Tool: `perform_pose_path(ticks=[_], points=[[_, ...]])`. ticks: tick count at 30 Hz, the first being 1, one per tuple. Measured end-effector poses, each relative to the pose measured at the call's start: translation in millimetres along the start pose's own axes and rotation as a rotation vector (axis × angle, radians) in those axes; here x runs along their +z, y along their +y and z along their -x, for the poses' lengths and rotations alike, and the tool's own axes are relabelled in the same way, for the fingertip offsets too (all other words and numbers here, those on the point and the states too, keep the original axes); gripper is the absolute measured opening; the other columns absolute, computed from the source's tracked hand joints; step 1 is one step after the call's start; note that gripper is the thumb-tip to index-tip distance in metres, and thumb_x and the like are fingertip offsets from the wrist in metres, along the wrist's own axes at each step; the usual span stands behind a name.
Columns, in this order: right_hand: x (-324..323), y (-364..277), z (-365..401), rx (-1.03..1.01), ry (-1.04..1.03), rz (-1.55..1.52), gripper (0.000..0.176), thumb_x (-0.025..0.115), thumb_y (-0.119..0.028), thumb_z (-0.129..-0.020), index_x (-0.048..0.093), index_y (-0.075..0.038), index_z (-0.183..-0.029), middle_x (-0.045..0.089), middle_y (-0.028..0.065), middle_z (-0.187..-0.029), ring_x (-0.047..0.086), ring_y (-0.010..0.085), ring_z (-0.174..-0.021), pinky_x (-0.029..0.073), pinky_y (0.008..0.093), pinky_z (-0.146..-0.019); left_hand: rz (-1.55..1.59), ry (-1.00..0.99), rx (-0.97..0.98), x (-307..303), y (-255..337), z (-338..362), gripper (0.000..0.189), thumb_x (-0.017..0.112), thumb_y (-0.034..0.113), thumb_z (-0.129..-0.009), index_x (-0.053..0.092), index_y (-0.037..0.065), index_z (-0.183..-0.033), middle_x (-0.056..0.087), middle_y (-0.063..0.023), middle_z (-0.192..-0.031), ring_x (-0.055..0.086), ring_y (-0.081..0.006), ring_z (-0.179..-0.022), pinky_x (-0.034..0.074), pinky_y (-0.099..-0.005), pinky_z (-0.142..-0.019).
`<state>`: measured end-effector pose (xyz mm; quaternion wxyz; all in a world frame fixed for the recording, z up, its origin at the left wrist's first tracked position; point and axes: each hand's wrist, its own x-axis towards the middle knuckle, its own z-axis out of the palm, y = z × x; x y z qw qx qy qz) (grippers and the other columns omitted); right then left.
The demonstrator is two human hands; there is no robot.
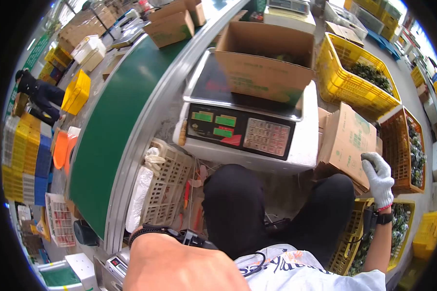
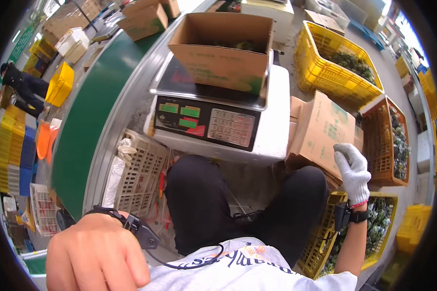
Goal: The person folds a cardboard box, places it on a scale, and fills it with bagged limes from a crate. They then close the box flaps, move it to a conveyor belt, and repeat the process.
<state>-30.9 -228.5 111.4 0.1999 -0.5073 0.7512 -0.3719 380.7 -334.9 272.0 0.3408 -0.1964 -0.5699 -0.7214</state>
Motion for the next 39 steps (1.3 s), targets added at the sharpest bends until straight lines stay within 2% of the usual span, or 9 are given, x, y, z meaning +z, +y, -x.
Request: perform_pose_path(ticks=[7,8,11,14,16,23,30,34,39], points=[[-74.1,155.0,121.0,0.384,0.705,0.360,0.021,0.060,-0.025,-0.104,0.067,-0.005,-0.101,0.065,0.0013,-0.088,0.056,0.0102,-0.080,0.047,0.0284,-0.075,0.098,-0.115,-0.170,-56.0,-27.2,9.6,0.023,0.085,0.037,-0.084,0.076,0.018,-0.093,0.059,0.0065,-0.066,0.046,-0.0069,-0.055,0.028,-0.0242,-0.049],[-88.2,193.7,154.3,0.489,0.782,0.319,0.023,0.060,-0.029,-0.102,0.066,-0.007,-0.100,0.064,0.0034,-0.082,0.058,0.0155,-0.071,0.048,0.0329,-0.066,0.208,0.161,-0.065,-49.5,-38.7,24.4,0.027,0.088,0.018,-0.080,0.064,0.010,-0.071,0.061,0.0008,-0.064,0.050,-0.0085,-0.052,0.042,-0.0188,-0.051],[-102.9,239.3,227.6,0.996,0.741,-0.386,0.021,0.055,-0.027,-0.102,0.064,-0.011,-0.112,0.064,0.0009,-0.093,0.059,0.0141,-0.072,0.049,0.0306,-0.060,0.236,0.437,-0.080,-51.2,-70.0,12.4,0.035,0.089,0.014,-0.077,0.054,0.012,-0.071,0.052,0.0023,-0.056,0.045,-0.0062,-0.047,0.035,-0.0163,-0.045],[-88.7,223.9,258.5,0.993,0.453,-0.039,0.030,0.062,-0.024,-0.098,0.065,-0.006,-0.122,0.067,0.0051,-0.103,0.064,0.0190,-0.081,0.054,0.0333,-0.072,0.284,0.387,-0.168,-71.8,-95.7,7.4,0.034,0.081,0.025,-0.090,0.050,0.011,-0.091,0.044,0.0020,-0.066,0.038,-0.0081,-0.057,0.032,-0.0230,-0.050],[-77.3,215.5,253.7,0.684,0.491,0.305,0.033,0.069,-0.022,-0.092,0.066,-0.006,-0.121,0.069,0.0092,-0.108,0.067,0.0217,-0.092,0.055,0.0343,-0.081,0.284,0.386,-0.175,-79.6,-116.1,3.7,0.032,0.074,0.031,-0.095,0.048,0.011,-0.093,0.044,0.0015,-0.067,0.039,-0.0090,-0.057,0.033,-0.0235,-0.049],[-51.6,197.3,164.4,0.408,0.084,0.604,0.061,0.077,-0.028,-0.081,0.058,-0.004,-0.134,0.065,0.0230,-0.123,0.062,0.0402,-0.115,0.050,0.0437,-0.100,0.350,0.445,-0.329,-98.5,-165.9,10.0,0.034,0.060,0.040,-0.104,0.046,0.009,-0.100,0.043,-0.0005,-0.072,0.039,-0.0102,-0.062,0.035,-0.0239,-0.051],[-54.8,189.0,155.0,0.702,0.139,0.284,0.057,0.075,-0.033,-0.083,0.057,-0.006,-0.129,0.069,0.0168,-0.123,0.064,0.0324,-0.117,0.048,0.0381,-0.102,0.410,0.500,-0.346,-105.5,-182.9,13.3,0.035,0.056,0.041,-0.106,0.049,0.007,-0.110,0.043,-0.0007,-0.074,0.039,-0.0101,-0.064,0.036,-0.0242,-0.051],[-58.2,197.2,166.0,0.421,0.519,-0.660,0.047,0.066,-0.010,-0.085,0.055,-0.006,-0.130,0.065,0.0049,-0.115,0.061,0.0144,-0.105,0.050,0.0300,-0.093,0.415,0.520,-0.374,-106.7,-181.1,17.6,0.039,0.054,0.045,-0.105,0.052,0.007,-0.111,0.043,-0.0002,-0.073,0.039,-0.0097,-0.064,0.036,-0.0238,-0.052],[-58.7,61.0,55.7,0.177,0.345,-0.791,0.062,0.053,-0.024,-0.087,0.045,-0.004,-0.145,0.064,0.0118,-0.128,0.065,0.0201,-0.109,0.054,0.0318,-0.090,0.260,0.481,-0.539,-102.3,-185.0,15.1,0.039,0.047,0.043,-0.108,0.059,0.006,-0.114,0.040,0.0052,-0.069,0.036,-0.0056,-0.061,0.031,-0.0226,-0.053]])
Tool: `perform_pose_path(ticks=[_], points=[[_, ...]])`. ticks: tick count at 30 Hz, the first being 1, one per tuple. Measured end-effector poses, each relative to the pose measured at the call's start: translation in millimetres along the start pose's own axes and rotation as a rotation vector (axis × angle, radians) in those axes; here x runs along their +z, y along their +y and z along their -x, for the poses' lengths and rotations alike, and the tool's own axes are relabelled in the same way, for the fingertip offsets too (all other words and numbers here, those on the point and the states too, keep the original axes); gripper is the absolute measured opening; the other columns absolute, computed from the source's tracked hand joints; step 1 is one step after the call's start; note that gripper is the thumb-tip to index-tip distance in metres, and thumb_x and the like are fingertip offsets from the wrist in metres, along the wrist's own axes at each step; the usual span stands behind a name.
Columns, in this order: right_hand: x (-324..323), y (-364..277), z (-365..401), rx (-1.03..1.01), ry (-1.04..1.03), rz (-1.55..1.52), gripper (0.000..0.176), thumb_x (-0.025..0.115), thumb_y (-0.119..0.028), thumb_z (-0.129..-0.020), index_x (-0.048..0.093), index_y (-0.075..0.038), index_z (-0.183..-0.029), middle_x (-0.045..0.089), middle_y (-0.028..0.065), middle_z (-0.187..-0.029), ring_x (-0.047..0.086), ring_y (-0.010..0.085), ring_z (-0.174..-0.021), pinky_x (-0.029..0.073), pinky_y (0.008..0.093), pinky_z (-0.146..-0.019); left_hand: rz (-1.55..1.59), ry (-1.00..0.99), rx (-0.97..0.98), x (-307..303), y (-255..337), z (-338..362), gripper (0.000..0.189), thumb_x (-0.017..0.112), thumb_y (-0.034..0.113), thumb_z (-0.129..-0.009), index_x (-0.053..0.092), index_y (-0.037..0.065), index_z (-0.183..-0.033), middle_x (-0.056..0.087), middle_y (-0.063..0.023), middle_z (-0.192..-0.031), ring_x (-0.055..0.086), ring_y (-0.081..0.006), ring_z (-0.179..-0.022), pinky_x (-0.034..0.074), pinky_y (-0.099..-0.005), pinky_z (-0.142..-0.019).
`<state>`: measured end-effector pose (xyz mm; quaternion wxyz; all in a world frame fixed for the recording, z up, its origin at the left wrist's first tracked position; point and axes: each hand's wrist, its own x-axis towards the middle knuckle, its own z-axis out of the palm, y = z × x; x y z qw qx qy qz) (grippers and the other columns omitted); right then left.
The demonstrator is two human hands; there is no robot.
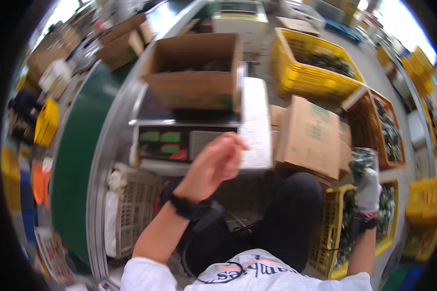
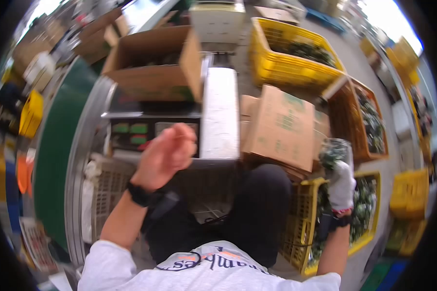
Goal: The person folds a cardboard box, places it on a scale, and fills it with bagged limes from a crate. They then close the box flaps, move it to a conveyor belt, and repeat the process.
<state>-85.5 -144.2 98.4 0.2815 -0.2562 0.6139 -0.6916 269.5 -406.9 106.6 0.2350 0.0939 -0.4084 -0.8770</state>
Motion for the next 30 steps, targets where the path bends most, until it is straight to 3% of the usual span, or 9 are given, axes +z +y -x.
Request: perform_pose_path(ticks=[2,4,5,7,8,11,14,20,30], points=[[77.0,-48.7,-34.0,-0.127,-0.348,0.087,0.061,0.045,-0.024,-0.094,0.039,-0.004,-0.151,0.060,0.0155,-0.135,0.063,0.0204,-0.114,0.050,0.0307,-0.093,-0.267,0.029,-0.070,7.6,0.4,-1.8,0.030,0.051,0.034,-0.108,0.062,0.006,-0.113,0.043,0.0076,-0.070,0.035,-0.0007,-0.059,0.027,-0.0175,-0.051],[148.6,-81.6,-61.5,-0.217,-0.442,0.144,0.056,0.042,-0.026,-0.098,0.041,-0.002,-0.149,0.062,0.0136,-0.130,0.062,0.0153,-0.107,0.049,0.0262,-0.088,-0.278,-0.015,-0.132,7.8,-6.7,-4.6,0.028,0.057,0.036,-0.105,0.063,0.009,-0.113,0.049,0.0080,-0.073,0.039,0.0010,-0.061,0.029,-0.0167,-0.052],[172.2,-93.2,-85.6,-0.448,-0.429,0.585,0.056,0.044,-0.029,-0.100,0.043,-0.001,-0.148,0.061,0.0135,-0.131,0.061,0.0161,-0.111,0.050,0.0256,-0.091,-0.272,-0.049,-0.159,6.9,-6.0,-4.8,0.028,0.058,0.037,-0.105,0.063,0.010,-0.112,0.050,0.0080,-0.073,0.040,0.0011,-0.061,0.030,-0.0166,-0.052],[262.3,-117.7,-86.0,-0.865,-0.568,0.528,0.049,0.054,-0.032,-0.102,0.050,-0.011,-0.146,0.060,0.0107,-0.130,0.061,0.0157,-0.112,0.052,0.0273,-0.092,-0.291,-0.001,-0.131,3.4,-7.1,-4.2,0.028,0.058,0.038,-0.105,0.063,0.011,-0.112,0.050,0.0080,-0.073,0.041,0.0012,-0.061,0.030,-0.0166,-0.052],[288.4,-122.1,-106.7,-0.696,-0.622,0.378,0.046,0.061,-0.027,-0.099,0.053,-0.015,-0.143,0.062,0.0088,-0.129,0.061,0.0165,-0.112,0.051,0.0279,-0.093,-0.300,0.028,-0.122,1.7,-6.6,-2.5,0.028,0.057,0.038,-0.105,0.063,0.012,-0.112,0.051,0.0080,-0.073,0.041,0.0012,-0.062,0.030,-0.0165,-0.052],[341.0,-118.7,-116.5,-0.775,-0.673,0.475,0.048,0.068,-0.023,-0.096,0.055,-0.011,-0.140,0.065,0.0076,-0.125,0.061,0.0150,-0.111,0.049,0.0285,-0.097,-0.285,0.055,-0.098,-4.6,0.3,4.7,0.027,0.057,0.039,-0.105,0.063,0.013,-0.111,0.051,0.0083,-0.073,0.041,0.0011,-0.062,0.030,-0.0164,-0.053],[331.7,-115.9,-119.7,-0.761,-0.697,0.483,0.040,0.057,-0.022,-0.103,0.054,-0.005,-0.139,0.063,0.0092,-0.127,0.060,0.0138,-0.109,0.049,0.0272,-0.096,-0.266,0.048,-0.088,-1.7,8.0,13.1,0.028,0.057,0.040,-0.105,0.063,0.013,-0.112,0.051,0.0086,-0.072,0.041,0.0008,-0.062,0.030,-0.0162,-0.053],[268.0,-114.6,-86.2,-0.740,-0.431,0.603,0.030,0.054,-0.018,-0.104,0.060,-0.005,-0.131,0.065,0.0053,-0.122,0.059,0.0090,-0.097,0.048,0.0237,-0.084,-0.194,-0.036,-0.061,2.5,-0.5,12.5,0.034,0.058,0.044,-0.104,0.062,0.012,-0.112,0.054,0.0061,-0.079,0.044,-0.0001,-0.066,0.035,-0.0168,-0.057],[208.6,-76.7,-70.2,-0.489,-0.336,0.513,0.023,0.054,-0.017,-0.104,0.064,-0.007,-0.122,0.064,0.0026,-0.114,0.057,0.0072,-0.091,0.047,0.0240,-0.080,-0.238,-0.058,-0.113,2.9,-6.0,9.7,0.035,0.058,0.045,-0.104,0.063,0.011,-0.112,0.053,0.0058,-0.079,0.045,-0.0012,-0.068,0.036,-0.0170,-0.058]])
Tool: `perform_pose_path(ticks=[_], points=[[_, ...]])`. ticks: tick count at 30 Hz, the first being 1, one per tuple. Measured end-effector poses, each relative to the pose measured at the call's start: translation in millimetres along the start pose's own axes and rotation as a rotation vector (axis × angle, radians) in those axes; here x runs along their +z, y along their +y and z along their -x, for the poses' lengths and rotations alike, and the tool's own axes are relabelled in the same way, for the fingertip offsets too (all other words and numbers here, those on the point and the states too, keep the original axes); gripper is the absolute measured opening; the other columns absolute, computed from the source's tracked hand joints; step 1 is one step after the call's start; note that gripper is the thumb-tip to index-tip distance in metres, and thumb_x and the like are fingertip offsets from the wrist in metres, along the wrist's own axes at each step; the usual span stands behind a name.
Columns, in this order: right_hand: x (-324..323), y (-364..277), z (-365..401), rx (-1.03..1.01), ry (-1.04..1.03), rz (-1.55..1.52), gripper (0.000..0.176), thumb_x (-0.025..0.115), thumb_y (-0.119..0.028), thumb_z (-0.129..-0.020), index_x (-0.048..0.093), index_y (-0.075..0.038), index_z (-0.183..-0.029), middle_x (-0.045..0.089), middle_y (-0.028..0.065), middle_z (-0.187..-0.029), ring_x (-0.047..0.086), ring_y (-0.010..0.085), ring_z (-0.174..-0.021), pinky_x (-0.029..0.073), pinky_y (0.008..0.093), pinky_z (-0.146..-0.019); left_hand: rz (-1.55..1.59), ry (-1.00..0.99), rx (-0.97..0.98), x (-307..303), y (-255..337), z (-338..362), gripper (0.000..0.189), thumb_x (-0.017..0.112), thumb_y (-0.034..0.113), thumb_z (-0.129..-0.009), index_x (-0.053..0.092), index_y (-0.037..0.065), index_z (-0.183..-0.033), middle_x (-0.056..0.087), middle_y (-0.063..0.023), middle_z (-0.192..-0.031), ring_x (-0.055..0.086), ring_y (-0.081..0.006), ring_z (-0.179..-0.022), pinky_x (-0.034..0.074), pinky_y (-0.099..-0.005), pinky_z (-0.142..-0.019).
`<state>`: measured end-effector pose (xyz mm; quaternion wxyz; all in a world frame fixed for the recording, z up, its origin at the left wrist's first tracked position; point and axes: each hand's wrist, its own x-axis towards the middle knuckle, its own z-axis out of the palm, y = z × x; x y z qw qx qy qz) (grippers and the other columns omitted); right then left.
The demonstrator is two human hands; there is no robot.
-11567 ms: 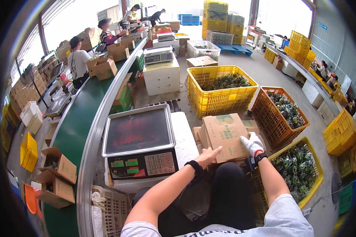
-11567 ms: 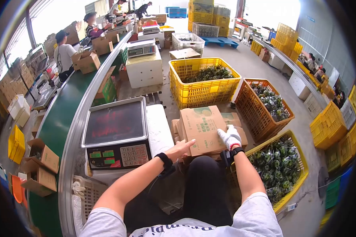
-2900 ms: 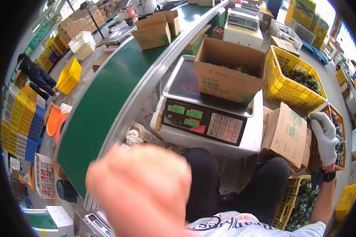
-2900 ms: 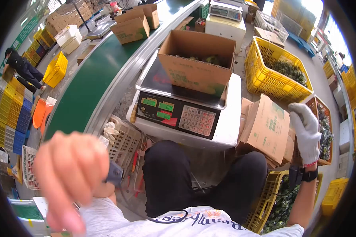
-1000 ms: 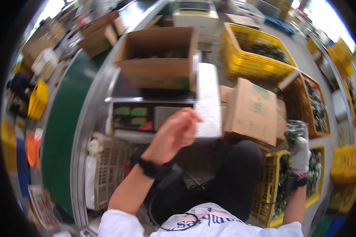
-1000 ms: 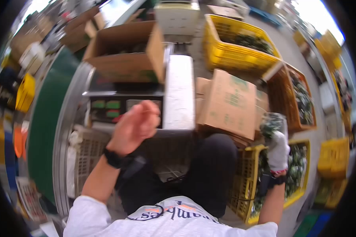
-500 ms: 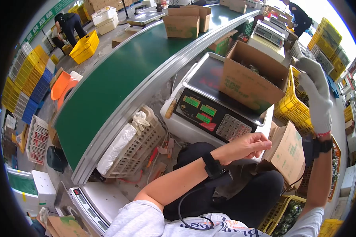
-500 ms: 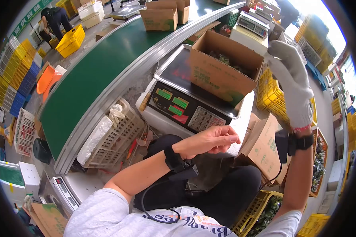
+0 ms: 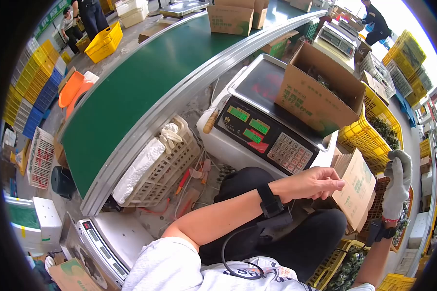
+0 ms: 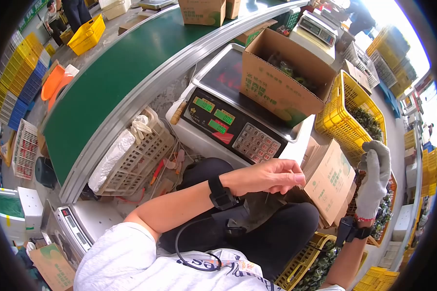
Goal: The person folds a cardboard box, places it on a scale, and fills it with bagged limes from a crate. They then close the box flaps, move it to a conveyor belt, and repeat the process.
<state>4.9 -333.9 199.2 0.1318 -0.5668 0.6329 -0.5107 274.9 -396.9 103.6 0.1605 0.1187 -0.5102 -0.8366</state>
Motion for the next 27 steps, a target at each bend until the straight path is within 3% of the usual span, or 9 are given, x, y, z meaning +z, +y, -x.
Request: perform_pose_path(ticks=[5,8,11,13,15,18,19,22,27], points=[[4.9,12.4,7.5,0.083,0.001,-0.073,0.024,0.056,-0.020,-0.104,0.064,-0.007,-0.121,0.064,0.0021,-0.111,0.055,0.0061,-0.089,0.047,0.0233,-0.079,0.010,0.009,0.018,1.2,3.5,4.1,0.033,0.059,0.044,-0.104,0.064,0.012,-0.110,0.052,0.0075,-0.078,0.045,-0.0004,-0.068,0.035,-0.0165,-0.058],[18.6,13.0,1.6,0.078,-0.052,-0.083,0.036,0.057,-0.023,-0.102,0.058,-0.005,-0.133,0.063,0.0065,-0.124,0.057,0.0126,-0.106,0.047,0.0278,-0.091,0.012,0.114,0.141,-3.1,21.9,20.5,0.031,0.060,0.042,-0.104,0.065,0.011,-0.105,0.050,0.0086,-0.075,0.043,0.0001,-0.064,0.033,-0.0170,-0.056],[44.4,-3.2,-9.2,-0.067,-0.166,0.092,0.068,0.062,-0.025,-0.091,0.041,-0.006,-0.153,0.049,0.0127,-0.150,0.048,0.0250,-0.135,0.040,0.0407,-0.111,-0.056,0.578,0.591,-50.2,71.3,51.1,0.032,0.063,0.041,-0.101,0.066,0.009,-0.103,0.047,0.0095,-0.070,0.038,-0.0006,-0.058,0.032,-0.0194,-0.053],[69.1,-9.3,-19.7,-0.274,-0.111,0.232,0.076,0.070,-0.017,-0.081,0.044,-0.005,-0.152,0.047,0.0164,-0.153,0.045,0.0306,-0.141,0.038,0.0429,-0.116,-0.412,0.981,0.625,-104.9,109.6,46.2,0.043,0.058,0.049,-0.102,0.067,0.009,-0.113,0.056,0.0051,-0.078,0.050,-0.0028,-0.071,0.040,-0.0187,-0.065],[93.2,-11.8,-30.9,-0.496,-0.066,0.481,0.077,0.076,-0.009,-0.074,0.051,-0.005,-0.146,0.049,0.0194,-0.151,0.045,0.0337,-0.141,0.037,0.0434,-0.117,-0.399,0.849,0.454,-167.8,123.6,29.7,0.058,0.053,0.059,-0.101,0.061,0.012,-0.134,0.064,-0.0064,-0.114,0.057,-0.0115,-0.108,0.044,-0.0290,-0.091],[120.3,-2.6,-45.2,-0.570,-0.081,0.254,0.072,0.084,-0.012,-0.068,0.061,-0.008,-0.136,0.055,0.0171,-0.145,0.047,0.0383,-0.137,0.038,0.0464,-0.116,-0.123,0.547,0.235,-202.9,122.3,-1.4,0.072,0.047,0.069,-0.099,0.043,0.020,-0.151,0.032,-0.0116,-0.160,0.030,-0.0232,-0.147,0.029,-0.0558,-0.113],[125.8,2.4,-48.3,-0.605,-0.100,0.291,0.069,0.085,-0.016,-0.069,0.063,-0.010,-0.134,0.057,0.0158,-0.143,0.047,0.0395,-0.137,0.039,0.0466,-0.115,-0.206,0.444,0.231,-197.7,118.3,-11.0,0.090,0.047,0.081,-0.090,0.034,0.024,-0.159,0.034,-0.0117,-0.159,0.028,-0.0269,-0.148,0.023,-0.0572,-0.117],[134.3,11.5,-51.8,-0.534,-0.082,0.405,0.060,0.085,-0.020,-0.070,0.068,-0.011,-0.127,0.060,0.0141,-0.139,0.047,0.0404,-0.137,0.040,0.0478,-0.114,-0.123,0.332,0.099,-199.5,111.7,-22.0,0.087,0.050,0.079,-0.090,0.038,0.024,-0.156,0.041,-0.0059,-0.156,0.034,-0.0245,-0.143,0.031,-0.0555,-0.110],[131.8,17.7,-61.4,-0.560,-0.163,0.353,0.031,0.080,-0.020,-0.077,0.075,-0.008,-0.105,0.068,0.0130,-0.115,0.057,0.0390,-0.123,0.047,0.0468,-0.105,-0.185,0.443,0.005,-206.7,114.2,-31.3,0.070,0.056,0.068,-0.094,0.049,0.024,-0.148,0.051,0.0019,-0.146,0.046,-0.0208,-0.128,0.038,-0.0474,-0.101]])
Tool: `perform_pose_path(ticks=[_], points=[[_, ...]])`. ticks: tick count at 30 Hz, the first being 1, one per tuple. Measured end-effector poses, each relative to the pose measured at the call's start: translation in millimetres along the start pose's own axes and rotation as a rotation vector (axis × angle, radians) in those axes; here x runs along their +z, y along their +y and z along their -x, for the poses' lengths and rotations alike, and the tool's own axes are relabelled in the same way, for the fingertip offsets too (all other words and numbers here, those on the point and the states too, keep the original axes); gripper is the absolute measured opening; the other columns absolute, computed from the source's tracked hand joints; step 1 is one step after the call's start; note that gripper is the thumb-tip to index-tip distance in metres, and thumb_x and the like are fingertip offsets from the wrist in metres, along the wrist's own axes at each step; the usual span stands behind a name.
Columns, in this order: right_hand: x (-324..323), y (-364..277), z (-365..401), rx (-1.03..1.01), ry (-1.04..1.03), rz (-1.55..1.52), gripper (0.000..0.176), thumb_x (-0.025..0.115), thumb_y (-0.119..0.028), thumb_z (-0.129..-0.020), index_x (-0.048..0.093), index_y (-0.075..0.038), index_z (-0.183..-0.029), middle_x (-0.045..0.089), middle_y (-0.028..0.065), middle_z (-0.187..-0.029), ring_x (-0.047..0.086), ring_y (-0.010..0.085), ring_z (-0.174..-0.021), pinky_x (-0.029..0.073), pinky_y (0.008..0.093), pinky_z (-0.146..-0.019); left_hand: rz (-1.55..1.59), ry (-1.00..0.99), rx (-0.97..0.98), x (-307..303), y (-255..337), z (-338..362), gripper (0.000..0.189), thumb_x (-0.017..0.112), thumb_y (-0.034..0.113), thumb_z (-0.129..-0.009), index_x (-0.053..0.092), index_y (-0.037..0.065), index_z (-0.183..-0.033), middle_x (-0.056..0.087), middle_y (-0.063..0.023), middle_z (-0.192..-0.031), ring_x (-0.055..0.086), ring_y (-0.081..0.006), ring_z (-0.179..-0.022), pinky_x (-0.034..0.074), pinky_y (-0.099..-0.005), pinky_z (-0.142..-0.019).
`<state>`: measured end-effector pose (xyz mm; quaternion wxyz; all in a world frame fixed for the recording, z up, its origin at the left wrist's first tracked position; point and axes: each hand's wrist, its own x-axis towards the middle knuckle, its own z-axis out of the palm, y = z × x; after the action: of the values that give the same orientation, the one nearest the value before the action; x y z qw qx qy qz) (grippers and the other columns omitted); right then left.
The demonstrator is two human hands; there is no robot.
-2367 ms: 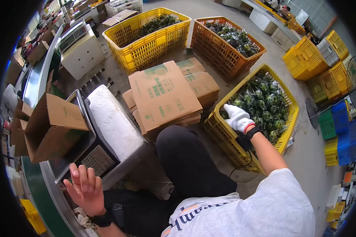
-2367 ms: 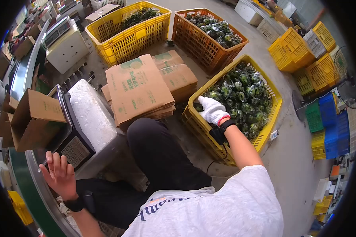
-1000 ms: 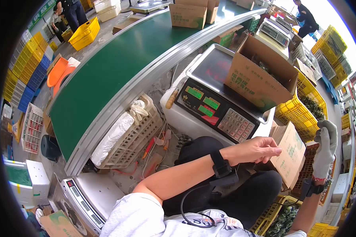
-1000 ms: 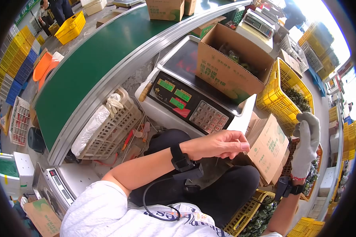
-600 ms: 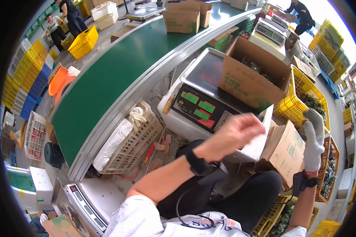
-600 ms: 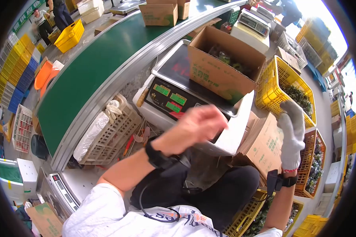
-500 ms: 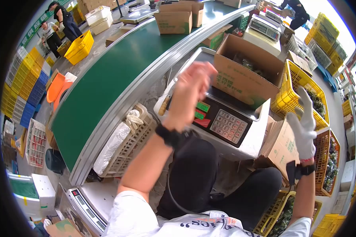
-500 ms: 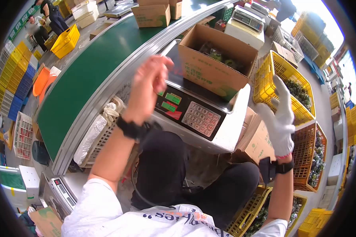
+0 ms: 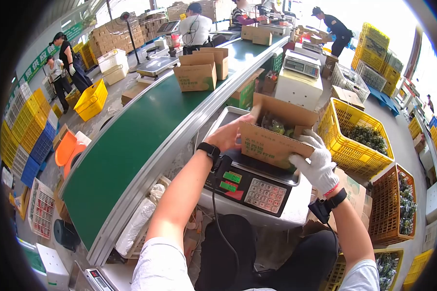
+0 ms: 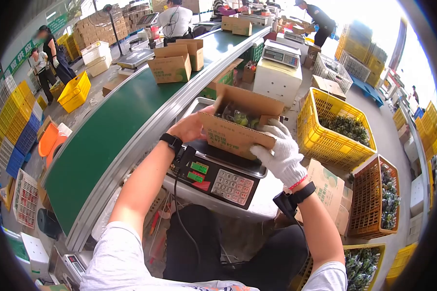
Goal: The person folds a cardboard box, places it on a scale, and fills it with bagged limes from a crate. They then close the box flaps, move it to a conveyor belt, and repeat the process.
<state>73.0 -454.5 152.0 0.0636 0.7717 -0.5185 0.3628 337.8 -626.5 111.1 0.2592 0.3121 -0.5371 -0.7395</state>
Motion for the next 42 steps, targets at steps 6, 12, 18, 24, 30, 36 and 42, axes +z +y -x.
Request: perform_pose_path(ticks=[6,12,18,24,30,36,42], points=[[-7.0,-2.3,-6.3,0.024,-0.038,-0.128,0.023,0.076,-0.018,-0.080,0.074,-0.003,-0.097,0.069,0.0145,-0.102,0.062,0.0385,-0.108,0.051,0.0454,-0.094,-0.186,-0.114,-0.195,-7.2,5.5,-23.1,0.060,0.056,0.062,-0.095,0.053,0.026,-0.142,0.056,0.0011,-0.140,0.047,-0.0187,-0.131,0.037,-0.0519,-0.104],[-10.8,0.2,-2.9,-0.071,-0.007,-0.152,0.025,0.066,-0.022,-0.091,0.072,0.000,-0.102,0.069,0.0157,-0.102,0.064,0.0334,-0.103,0.052,0.0423,-0.092,-0.233,0.016,-0.185,-0.3,8.8,-11.1,0.063,0.066,0.050,-0.091,0.043,0.030,-0.146,0.058,0.0015,-0.134,0.052,-0.0193,-0.126,0.038,-0.0530,-0.103],[-55.1,-22.0,-64.1,0.020,-0.325,-0.163,0.041,0.051,-0.040,-0.102,0.068,-0.012,-0.126,0.072,0.0127,-0.116,0.069,0.0278,-0.107,0.053,0.0352,-0.093,-0.244,-0.010,-0.194,5.2,11.9,-3.2,0.074,0.067,0.053,-0.087,0.037,0.029,-0.150,0.055,0.0009,-0.139,0.049,-0.0178,-0.128,0.037,-0.0499,-0.103],[-12.8,-16.3,-114.7,-0.101,-0.715,0.119,0.031,0.056,-0.031,-0.097,0.071,-0.019,-0.122,0.073,0.0090,-0.117,0.069,0.0302,-0.105,0.054,0.0385,-0.089,-0.278,0.051,-0.208,8.8,11.2,-0.3,0.059,0.061,0.051,-0.092,0.045,0.028,-0.144,0.054,0.0023,-0.141,0.048,-0.0150,-0.129,0.037,-0.0469,-0.103],[-2.4,-26.2,-110.9,0.058,-0.870,0.220,0.028,0.057,-0.030,-0.096,0.061,-0.017,-0.120,0.071,0.0171,-0.107,0.068,0.0377,-0.102,0.053,0.0439,-0.082,-0.184,-0.073,-0.188,10.6,4.6,2.6,0.037,0.053,0.049,-0.098,0.059,0.029,-0.128,0.055,0.0046,-0.137,0.046,-0.0140,-0.130,0.037,-0.0493,-0.102],[-32.9,9.8,-61.0,0.237,0.248,-0.346,0.023,0.072,-0.007,-0.089,0.065,-0.006,-0.111,0.054,-0.0009,-0.082,0.049,0.0090,-0.071,0.044,0.0267,-0.065,-0.177,-0.145,-0.175,3.2,0.9,-14.7,0.050,0.048,0.061,-0.098,0.056,0.032,-0.138,0.050,0.0080,-0.148,0.042,-0.0138,-0.138,0.033,-0.0539,-0.106],[-14.6,56.0,2.8,0.810,-0.322,-0.451,0.057,0.061,-0.053,-0.094,0.050,-0.017,-0.136,0.056,0.0049,-0.071,0.055,0.0194,-0.047,0.046,0.0309,-0.045,-0.218,-0.174,-0.087,-15.0,-23.5,-38.2,0.064,0.048,0.068,-0.095,0.046,0.033,-0.149,0.041,0.0073,-0.158,0.040,-0.0181,-0.142,0.035,-0.0601,-0.106]])
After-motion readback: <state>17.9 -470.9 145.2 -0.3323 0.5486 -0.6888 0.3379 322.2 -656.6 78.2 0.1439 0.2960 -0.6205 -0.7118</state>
